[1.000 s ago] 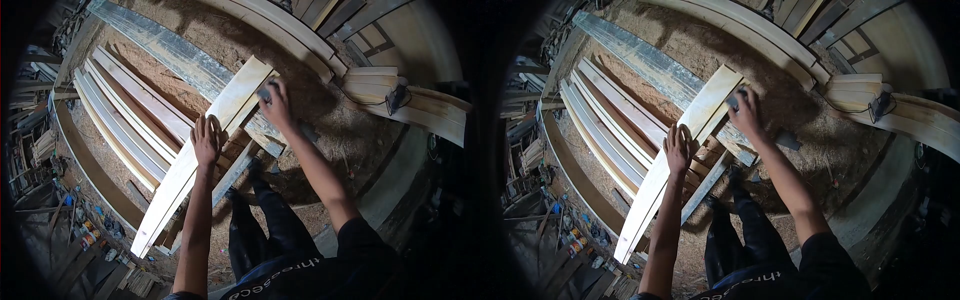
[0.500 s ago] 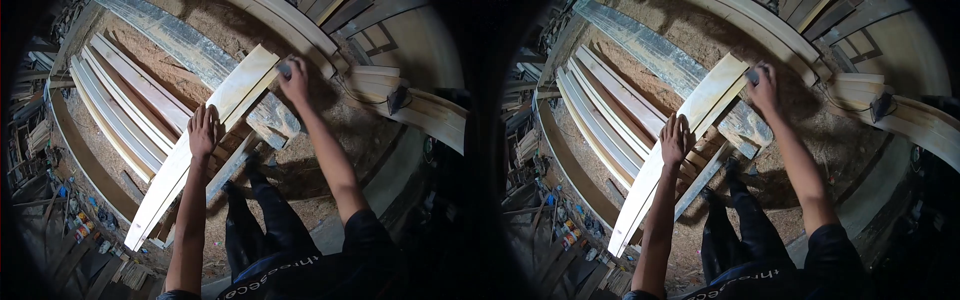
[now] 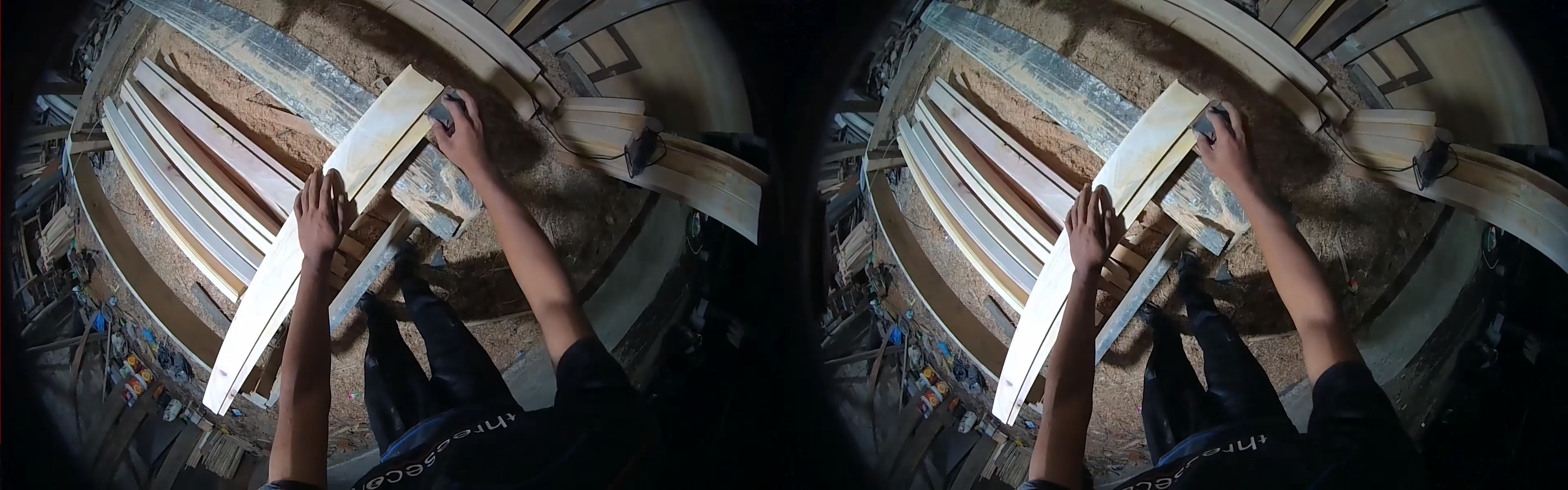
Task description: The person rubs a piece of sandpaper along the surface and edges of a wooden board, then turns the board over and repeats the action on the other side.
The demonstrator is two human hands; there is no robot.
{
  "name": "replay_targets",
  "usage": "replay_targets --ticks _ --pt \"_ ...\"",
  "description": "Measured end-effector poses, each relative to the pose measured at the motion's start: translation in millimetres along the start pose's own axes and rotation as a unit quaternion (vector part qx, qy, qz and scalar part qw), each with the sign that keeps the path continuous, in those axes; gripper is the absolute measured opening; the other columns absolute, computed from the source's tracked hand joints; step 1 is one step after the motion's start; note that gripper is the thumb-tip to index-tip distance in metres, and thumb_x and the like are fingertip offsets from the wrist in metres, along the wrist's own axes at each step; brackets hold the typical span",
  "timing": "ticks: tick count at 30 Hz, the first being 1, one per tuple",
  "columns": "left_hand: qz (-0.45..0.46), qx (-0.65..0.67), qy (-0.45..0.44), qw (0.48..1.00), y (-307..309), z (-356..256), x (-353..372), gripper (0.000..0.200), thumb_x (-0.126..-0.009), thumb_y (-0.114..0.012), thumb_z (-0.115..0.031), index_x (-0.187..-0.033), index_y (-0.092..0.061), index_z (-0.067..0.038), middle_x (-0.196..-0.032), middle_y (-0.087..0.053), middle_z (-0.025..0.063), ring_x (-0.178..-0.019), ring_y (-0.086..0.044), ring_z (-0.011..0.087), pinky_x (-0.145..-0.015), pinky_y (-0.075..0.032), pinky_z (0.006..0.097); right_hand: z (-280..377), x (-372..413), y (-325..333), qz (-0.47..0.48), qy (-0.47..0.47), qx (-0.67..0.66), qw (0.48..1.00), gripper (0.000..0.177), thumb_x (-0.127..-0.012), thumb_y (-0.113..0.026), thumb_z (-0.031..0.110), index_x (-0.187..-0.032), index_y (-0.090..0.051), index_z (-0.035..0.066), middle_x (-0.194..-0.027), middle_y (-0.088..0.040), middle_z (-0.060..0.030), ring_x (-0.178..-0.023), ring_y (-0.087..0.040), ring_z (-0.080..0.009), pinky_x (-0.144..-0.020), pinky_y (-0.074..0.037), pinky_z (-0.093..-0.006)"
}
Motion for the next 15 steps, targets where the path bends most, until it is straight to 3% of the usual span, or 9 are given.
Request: replay_targets --ticks 3,7,11,15 --pt "-0.006 0.001 0.005 1.000 0 0 -2 0.053 -0.105 -0.051 -0.034 -0.153 -0.045 -0.012 -0.161 -0.040 0.0151 -0.149 -0.037 0.0329 -0.122 -0.027 0.0491 20 24 -12 0.036 -0.039 -0.041 0.998 0.045 -0.086 -0.077 0.014 -0.127 -0.061 0.006 -0.142 -0.050 -0.0242 -0.129 -0.054 -0.0442 -0.106 -0.048 -0.0500" --pt "0.008 -0.007 0.013 1.000 1 0 -4 0.054 -0.105 -0.050 -0.036 -0.153 -0.044 -0.012 -0.162 -0.039 0.0146 -0.149 -0.037 0.0328 -0.122 -0.027 0.0491 88 77 -34 0.062 0.001 -0.048 0.997 0.050 -0.081 -0.079 0.013 -0.127 -0.061 0.005 -0.142 -0.047 -0.0235 -0.131 -0.050 -0.0454 -0.108 -0.045 -0.0517" --pt "0.003 0.009 0.000 1.000 1 1 -3 0.054 -0.105 -0.051 -0.035 -0.153 -0.044 -0.012 -0.161 -0.040 0.0166 -0.148 -0.037 0.0337 -0.121 -0.027 0.0488 78 72 -32 0.101 0.028 -0.066 0.992 0.047 -0.084 -0.078 0.015 -0.128 -0.061 0.007 -0.143 -0.043 -0.0261 -0.129 -0.048 -0.0473 -0.104 -0.047 -0.0544" --pt "-0.013 0.004 -0.010 1.000 3 0 -3 0.053 -0.105 -0.051 -0.034 -0.153 -0.044 -0.011 -0.158 -0.042 0.0177 -0.147 -0.039 0.0342 -0.121 -0.028 0.0482 7 20 -8 -0.013 -0.061 -0.029 0.998 0.046 -0.085 -0.078 0.018 -0.125 -0.061 0.006 -0.137 -0.049 -0.0255 -0.121 -0.056 -0.0452 -0.100 -0.050 -0.0495"
Point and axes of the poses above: each hand's wrist, its own x-axis away from the middle knuckle, its own y-axis out of the back of the hand, z = x × y, the point moved 6 cm from there along -x, towards the middle knuckle
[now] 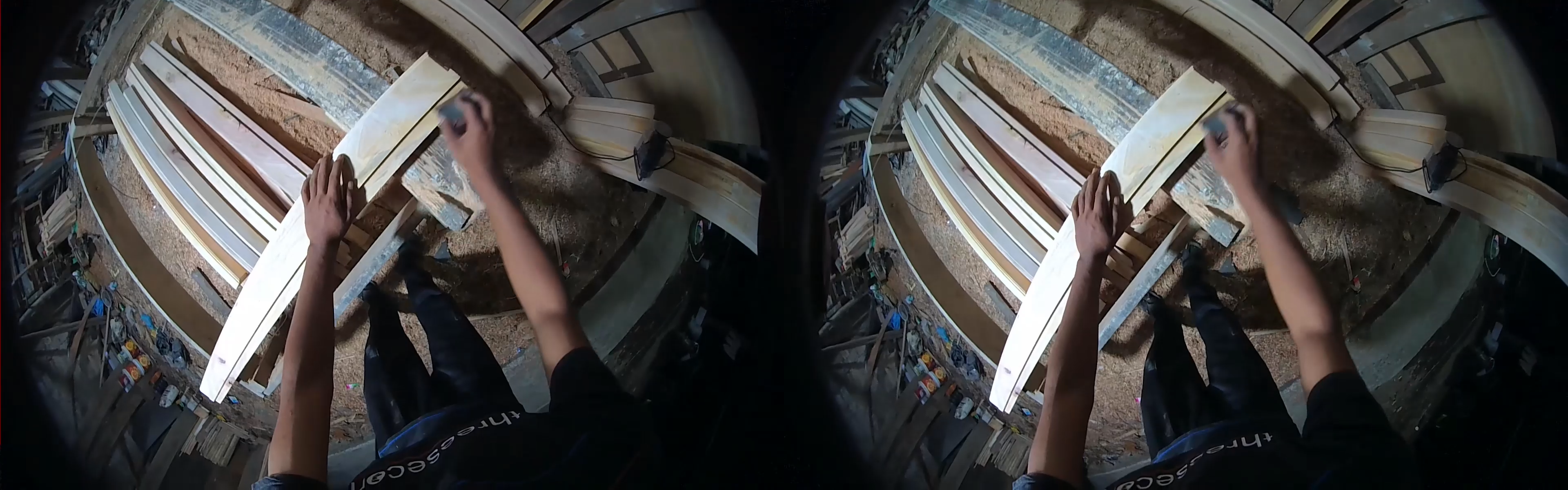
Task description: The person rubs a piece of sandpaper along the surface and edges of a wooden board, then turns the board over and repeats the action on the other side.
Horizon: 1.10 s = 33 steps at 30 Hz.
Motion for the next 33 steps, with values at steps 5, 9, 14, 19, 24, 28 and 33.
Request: replay_targets --ticks 5,9,14,19,24,28,33 --pt "-0.007 0.025 0.003 1.000 3 1 0 0.054 -0.104 -0.054 -0.034 -0.152 -0.045 -0.011 -0.157 -0.044 0.0169 -0.147 -0.040 0.0345 -0.122 -0.027 0.0478 4 -5 -3 -0.009 0.038 0.025 0.999 0.046 -0.084 -0.078 0.019 -0.125 -0.062 0.007 -0.137 -0.048 -0.0252 -0.122 -0.055 -0.0441 -0.099 -0.051 -0.0491" --pt "-0.018 0.065 0.007 0.998 3 7 4 0.055 -0.103 -0.055 -0.033 -0.152 -0.045 -0.010 -0.159 -0.043 0.0163 -0.147 -0.039 0.0341 -0.122 -0.027 0.0491 49 54 -28 0.019 -0.005 0.003 1.000 0.046 -0.083 -0.081 0.021 -0.123 -0.063 0.008 -0.139 -0.048 -0.0233 -0.122 -0.054 -0.0446 -0.098 -0.050 -0.0507" --pt "-0.017 0.047 0.040 0.998 9 23 34 0.055 -0.103 -0.053 -0.036 -0.151 -0.047 -0.009 -0.158 -0.044 0.0184 -0.146 -0.040 0.0369 -0.121 -0.027 0.0514 64 52 -26 0.044 0.040 0.000 0.998 0.046 -0.078 -0.082 0.015 -0.119 -0.063 0.007 -0.131 -0.053 -0.0201 -0.119 -0.057 -0.0422 -0.099 -0.051 -0.0482" --pt "-0.009 0.023 0.058 0.998 22 45 70 0.056 -0.104 -0.052 -0.037 -0.152 -0.046 -0.009 -0.158 -0.043 0.0190 -0.147 -0.039 0.0361 -0.123 -0.024 0.0516 48 37 -18 0.012 0.068 -0.013 0.998 0.043 -0.080 -0.080 0.010 -0.119 -0.062 0.003 -0.129 -0.054 -0.0209 -0.118 -0.058 -0.0419 -0.098 -0.052 -0.0481" --pt "-0.013 -0.031 0.074 0.997 25 49 85 0.055 -0.105 -0.050 -0.034 -0.154 -0.043 -0.010 -0.159 -0.041 0.0194 -0.150 -0.035 0.0364 -0.125 -0.020 0.0512 94 88 -44 0.054 0.026 -0.032 0.998 0.045 -0.080 -0.080 0.018 -0.120 -0.064 0.006 -0.139 -0.048 -0.0222 -0.126 -0.052 -0.0438 -0.099 -0.050 -0.0531" --pt "-0.020 -0.047 0.102 0.993 19 48 91 0.057 -0.105 -0.052 -0.032 -0.157 -0.039 -0.014 -0.164 -0.034 0.0139 -0.153 -0.030 0.0310 -0.127 -0.016 0.0508 130 123 -59 0.068 0.058 0.008 0.996 0.046 -0.079 -0.082 0.019 -0.118 -0.062 0.006 -0.136 -0.047 -0.0238 -0.123 -0.054 -0.0440 -0.098 -0.051 -0.0526" --pt "-0.026 -0.038 0.111 0.993 23 49 104 0.060 -0.105 -0.050 -0.033 -0.158 -0.036 -0.009 -0.164 -0.035 0.0169 -0.154 -0.028 0.0332 -0.127 -0.015 0.0518 107 96 -45 0.031 0.041 -0.026 0.998 0.046 -0.080 -0.080 0.017 -0.121 -0.062 0.005 -0.133 -0.050 -0.0209 -0.121 -0.056 -0.0411 -0.098 -0.051 -0.0498"
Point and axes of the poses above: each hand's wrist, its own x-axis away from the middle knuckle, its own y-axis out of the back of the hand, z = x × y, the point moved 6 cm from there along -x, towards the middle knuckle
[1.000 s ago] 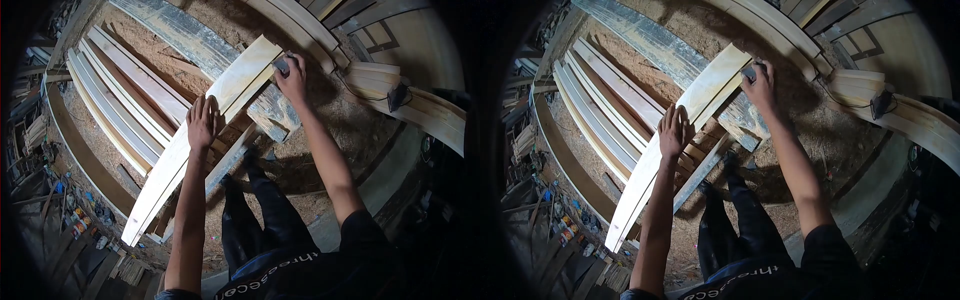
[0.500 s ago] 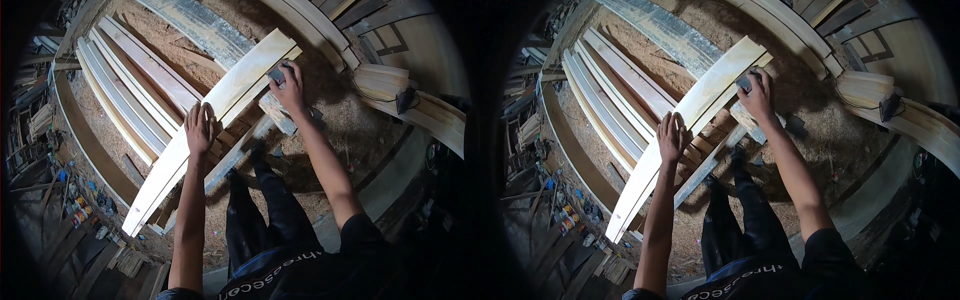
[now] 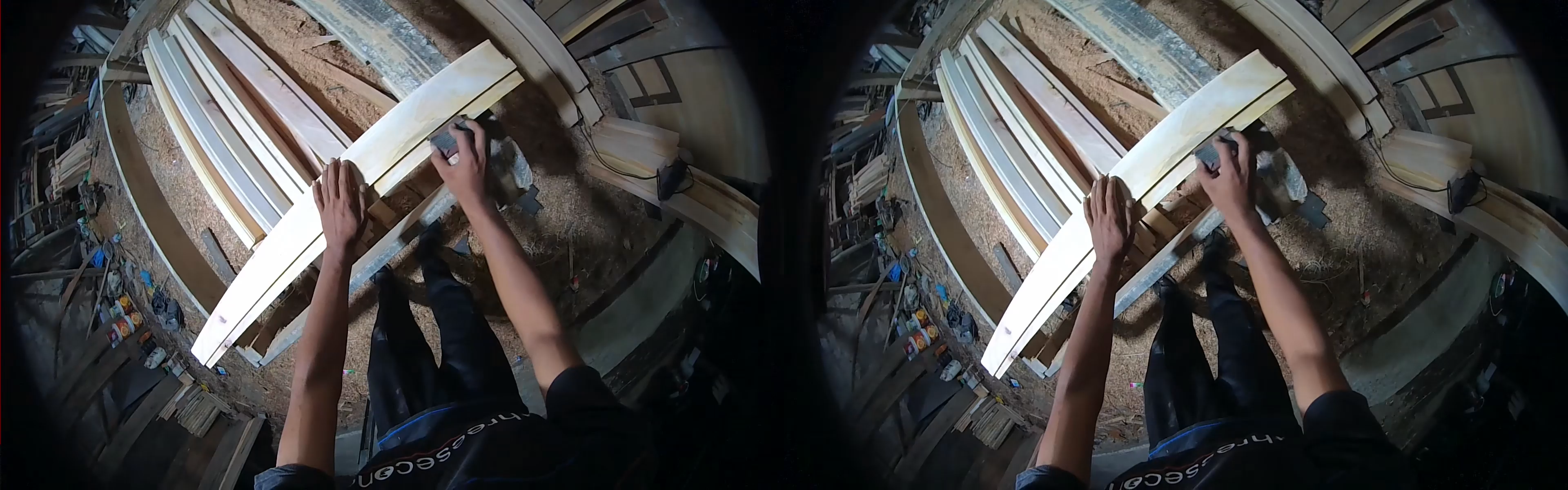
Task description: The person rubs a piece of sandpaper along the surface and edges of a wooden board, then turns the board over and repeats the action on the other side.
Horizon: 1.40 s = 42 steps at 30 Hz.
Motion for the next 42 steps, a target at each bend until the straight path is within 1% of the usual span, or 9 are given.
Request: replay_targets --ticks 9,13,15,17,21,23,27,32,42 --pt "-0.003 0.002 0.006 1.000 0 2 10 0.064 -0.105 -0.051 -0.038 -0.159 -0.034 -0.009 -0.168 -0.029 0.0141 -0.155 -0.026 0.0320 -0.127 -0.014 0.0520 73 58 -39 0.038 0.014 -0.020 0.999 0.045 -0.081 -0.081 0.017 -0.119 -0.061 0.005 -0.136 -0.046 -0.0254 -0.118 -0.055 -0.0474 -0.097 -0.051 -0.0524" --pt "-0.007 0.005 -0.014 1.000 3 7 15 0.064 -0.104 -0.053 -0.037 -0.159 -0.035 -0.009 -0.167 -0.030 0.0141 -0.155 -0.027 0.0312 -0.127 -0.015 0.0509 63 46 -25 0.040 0.055 0.024 0.997 0.045 -0.081 -0.081 0.018 -0.119 -0.061 0.005 -0.132 -0.047 -0.0252 -0.115 -0.056 -0.0468 -0.094 -0.054 -0.0511" --pt "-0.004 0.001 -0.015 1.000 6 14 20 0.064 -0.104 -0.053 -0.037 -0.159 -0.035 -0.009 -0.167 -0.030 0.0141 -0.155 -0.026 0.0308 -0.127 -0.015 0.0504 22 22 -13 0.024 -0.073 0.003 0.997 0.046 -0.080 -0.081 0.017 -0.119 -0.061 0.004 -0.130 -0.049 -0.0237 -0.116 -0.056 -0.0456 -0.095 -0.053 -0.0523" --pt "0.000 0.001 -0.025 1.000 7 17 24 0.065 -0.103 -0.054 -0.037 -0.159 -0.035 -0.010 -0.168 -0.029 0.0133 -0.156 -0.025 0.0300 -0.127 -0.015 0.0502 8 6 -6 -0.030 0.021 0.036 0.999 0.045 -0.080 -0.081 0.015 -0.118 -0.062 0.004 -0.129 -0.051 -0.0223 -0.116 -0.057 -0.0434 -0.094 -0.052 -0.0520" --pt "-0.007 -0.002 -0.017 1.000 5 20 29 0.066 -0.103 -0.054 -0.038 -0.160 -0.034 -0.010 -0.168 -0.029 0.0115 -0.157 -0.024 0.0288 -0.127 -0.014 0.0508 38 29 -17 0.000 -0.024 0.016 1.000 0.042 -0.081 -0.080 0.017 -0.118 -0.063 0.004 -0.130 -0.052 -0.0220 -0.118 -0.056 -0.0422 -0.097 -0.051 -0.0519" --pt "-0.009 -0.002 -0.014 1.000 5 20 32 0.066 -0.104 -0.054 -0.038 -0.160 -0.034 -0.010 -0.168 -0.029 0.0117 -0.157 -0.024 0.0288 -0.127 -0.014 0.0508 71 56 -35 0.028 0.015 0.023 0.999 0.040 -0.083 -0.079 0.018 -0.118 -0.064 0.006 -0.134 -0.050 -0.0228 -0.122 -0.054 -0.0450 -0.100 -0.049 -0.0544" --pt "-0.013 0.016 -0.009 1.000 10 29 39 0.066 -0.103 -0.054 -0.035 -0.160 -0.033 -0.010 -0.169 -0.028 0.0119 -0.157 -0.024 0.0289 -0.128 -0.014 0.0509 94 90 -56 0.075 0.000 -0.020 0.997 0.044 -0.081 -0.080 0.015 -0.120 -0.063 0.007 -0.139 -0.046 -0.0239 -0.126 -0.054 -0.0447 -0.100 -0.052 -0.0493" --pt "0.010 0.006 -0.010 1.000 12 51 57 0.067 -0.102 -0.052 -0.029 -0.162 -0.030 -0.012 -0.170 -0.026 0.0097 -0.157 -0.022 0.0278 -0.128 -0.012 0.0498 49 40 -27 0.012 -0.014 0.014 1.000 0.042 -0.079 -0.081 0.015 -0.116 -0.064 0.005 -0.133 -0.050 -0.0210 -0.119 -0.057 -0.0413 -0.096 -0.052 -0.0506" --pt "0.011 0.015 -0.006 1.000 14 54 60 0.064 -0.104 -0.048 -0.029 -0.162 -0.030 -0.011 -0.169 -0.027 0.0108 -0.157 -0.024 0.0289 -0.128 -0.014 0.0492 123 110 -70 0.053 0.012 -0.015 0.998 0.044 -0.079 -0.082 0.016 -0.116 -0.064 0.004 -0.133 -0.050 -0.0219 -0.121 -0.055 -0.0429 -0.101 -0.049 -0.0506"
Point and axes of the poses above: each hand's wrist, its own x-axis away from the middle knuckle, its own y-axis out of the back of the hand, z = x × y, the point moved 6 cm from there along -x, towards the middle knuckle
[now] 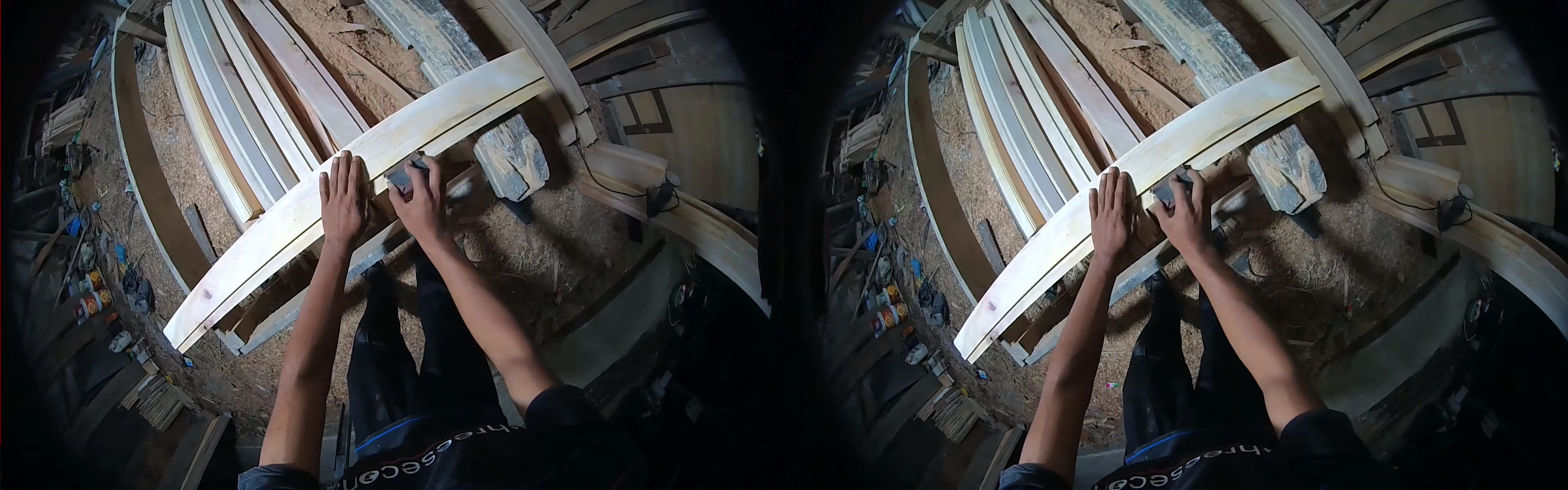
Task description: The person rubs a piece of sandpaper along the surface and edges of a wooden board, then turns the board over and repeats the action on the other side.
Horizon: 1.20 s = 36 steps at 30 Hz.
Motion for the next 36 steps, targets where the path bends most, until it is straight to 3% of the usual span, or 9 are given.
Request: replay_targets --ticks 3,7,11,15,21,24,27,30,36 --pt "0.004 0.000 -0.006 1.000 -1 8 3 0.065 -0.104 -0.052 -0.032 -0.162 -0.030 -0.014 -0.170 -0.027 0.0096 -0.156 -0.025 0.0292 -0.127 -0.017 0.0502 -15 -8 7 0.011 -0.002 -0.037 0.999 0.043 -0.079 -0.082 0.015 -0.117 -0.064 0.005 -0.133 -0.050 -0.0220 -0.122 -0.055 -0.0427 -0.101 -0.048 -0.0507" --pt "0.001 -0.003 -0.005 1.000 6 29 19 0.065 -0.104 -0.053 -0.032 -0.162 -0.029 -0.015 -0.170 -0.027 0.0097 -0.156 -0.025 0.0294 -0.127 -0.017 0.0502 -47 -46 36 -0.026 0.002 0.053 0.998 0.040 -0.081 -0.081 0.016 -0.116 -0.064 0.003 -0.133 -0.050 -0.0227 -0.122 -0.054 -0.0413 -0.098 -0.051 -0.0508" --pt "0.002 0.000 -0.005 1.000 8 37 26 0.065 -0.104 -0.052 -0.030 -0.163 -0.029 -0.015 -0.170 -0.025 0.0089 -0.157 -0.024 0.0296 -0.128 -0.017 0.0494 -25 -23 18 -0.025 -0.038 0.012 0.999 0.043 -0.083 -0.081 0.020 -0.118 -0.064 0.002 -0.135 -0.049 -0.0237 -0.123 -0.054 -0.0428 -0.099 -0.051 -0.0513" --pt "0.001 0.012 -0.012 1.000 11 40 31 0.064 -0.103 -0.053 -0.027 -0.162 -0.030 -0.016 -0.170 -0.026 0.0089 -0.156 -0.025 0.0299 -0.127 -0.018 0.0494 20 20 -21 -0.008 0.006 -0.006 1.000 0.045 -0.082 -0.080 0.017 -0.121 -0.063 0.002 -0.137 -0.047 -0.0252 -0.122 -0.053 -0.0457 -0.099 -0.050 -0.0529" --pt "-0.002 0.026 -0.022 0.999 12 46 33 0.063 -0.103 -0.052 -0.026 -0.162 -0.031 -0.016 -0.169 -0.027 0.0092 -0.156 -0.026 0.0300 -0.127 -0.018 0.0489 7 19 -17 0.042 0.029 -0.039 0.998 0.052 -0.076 -0.083 0.016 -0.123 -0.063 0.005 -0.135 -0.047 -0.0255 -0.123 -0.052 -0.0476 -0.100 -0.049 -0.0520" --pt "-0.001 0.012 -0.019 1.000 12 52 39 0.066 -0.101 -0.054 -0.027 -0.162 -0.031 -0.017 -0.169 -0.028 0.0085 -0.156 -0.025 0.0277 -0.127 -0.018 0.0483 8 18 -13 0.023 0.038 -0.051 0.998 0.047 -0.077 -0.083 0.015 -0.119 -0.065 0.005 -0.134 -0.049 -0.0233 -0.119 -0.056 -0.0441 -0.097 -0.051 -0.0508" --pt "0.000 0.012 -0.024 1.000 14 56 46 0.064 -0.101 -0.053 -0.028 -0.161 -0.033 -0.017 -0.169 -0.029 0.0085 -0.156 -0.026 0.0275 -0.127 -0.019 0.0480 -22 -6 19 -0.096 -0.019 0.043 0.994 0.040 -0.078 -0.082 0.016 -0.113 -0.066 0.004 -0.127 -0.053 -0.0213 -0.115 -0.058 -0.0414 -0.094 -0.053 -0.0510" --pt "-0.010 0.022 -0.032 0.999 15 57 44 0.063 -0.102 -0.052 -0.028 -0.161 -0.033 -0.017 -0.168 -0.030 0.0093 -0.156 -0.027 0.0277 -0.127 -0.018 0.0484 -23 -15 21 -0.089 -0.019 0.059 0.994 0.040 -0.078 -0.083 0.016 -0.112 -0.066 0.005 -0.126 -0.054 -0.0208 -0.116 -0.058 -0.0405 -0.095 -0.052 -0.0511" --pt "-0.001 0.049 -0.029 0.998 20 56 44 0.064 -0.102 -0.051 -0.027 -0.161 -0.033 -0.016 -0.169 -0.029 0.0102 -0.156 -0.026 0.0298 -0.127 -0.017 0.0496 46 45 -34 0.001 0.007 -0.028 1.000 0.050 -0.076 -0.083 0.015 -0.122 -0.065 0.006 -0.136 -0.048 -0.0243 -0.123 -0.055 -0.0451 -0.100 -0.051 -0.0508"
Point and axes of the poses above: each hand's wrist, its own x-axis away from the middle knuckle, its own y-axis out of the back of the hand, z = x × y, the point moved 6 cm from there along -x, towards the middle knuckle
